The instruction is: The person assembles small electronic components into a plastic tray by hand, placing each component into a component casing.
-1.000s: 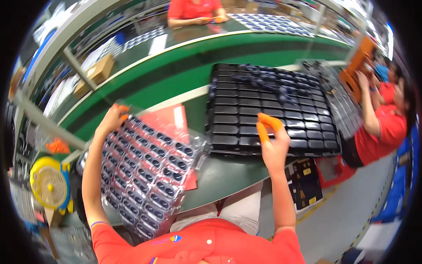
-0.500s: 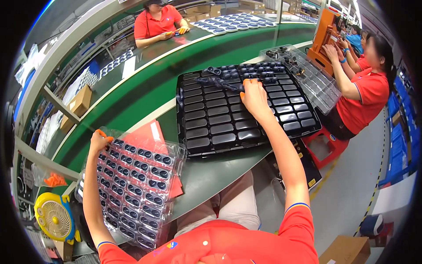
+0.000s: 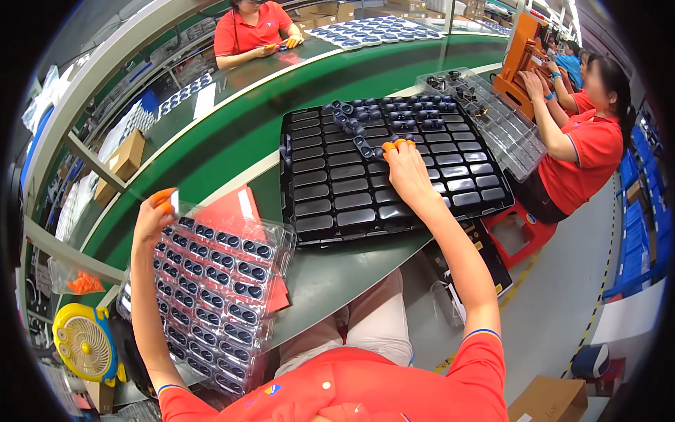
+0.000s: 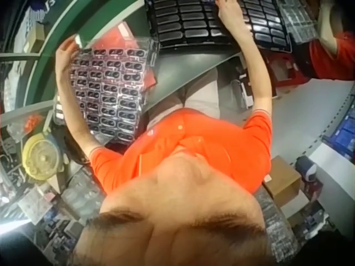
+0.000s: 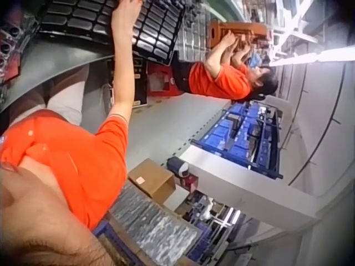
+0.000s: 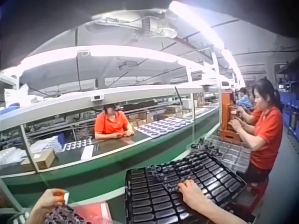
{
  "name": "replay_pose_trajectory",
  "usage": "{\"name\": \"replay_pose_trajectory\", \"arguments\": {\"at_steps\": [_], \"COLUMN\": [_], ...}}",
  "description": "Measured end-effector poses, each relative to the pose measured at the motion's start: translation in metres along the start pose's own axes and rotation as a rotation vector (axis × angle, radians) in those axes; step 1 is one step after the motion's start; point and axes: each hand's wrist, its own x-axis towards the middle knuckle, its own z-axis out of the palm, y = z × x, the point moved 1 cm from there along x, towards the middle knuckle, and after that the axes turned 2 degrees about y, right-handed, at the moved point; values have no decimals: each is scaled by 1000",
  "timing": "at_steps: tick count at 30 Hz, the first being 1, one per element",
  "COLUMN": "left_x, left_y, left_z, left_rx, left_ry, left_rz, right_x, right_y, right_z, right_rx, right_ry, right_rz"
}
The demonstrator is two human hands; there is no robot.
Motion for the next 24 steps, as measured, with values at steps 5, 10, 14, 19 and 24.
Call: {"name": "replay_pose_trajectory", "arguments": {"at_steps": [5,10,14,19,24], "left_x": [-36,-59,-72,-81,-80], "left_y": [40,51,54,49,40], "left_z": [91,158,182,188,190], "left_rx": [-264,-454,-629,-721,-805], "left_ry": [-387,-692,-816,-842,-859], "left_rz": [27,3,-94,-48,-57], "right_x": [2,4,0,3,13], "right_y": [-17,-23,-24,-28,-37], "right_z": [-9,-23,-25,-32,-62], "right_rx": [-33,49,-101,-252,-17], "right_ry": [-60,-71,-123,-270,-159], "right_rz": [18,1,-62,-89,137]}}
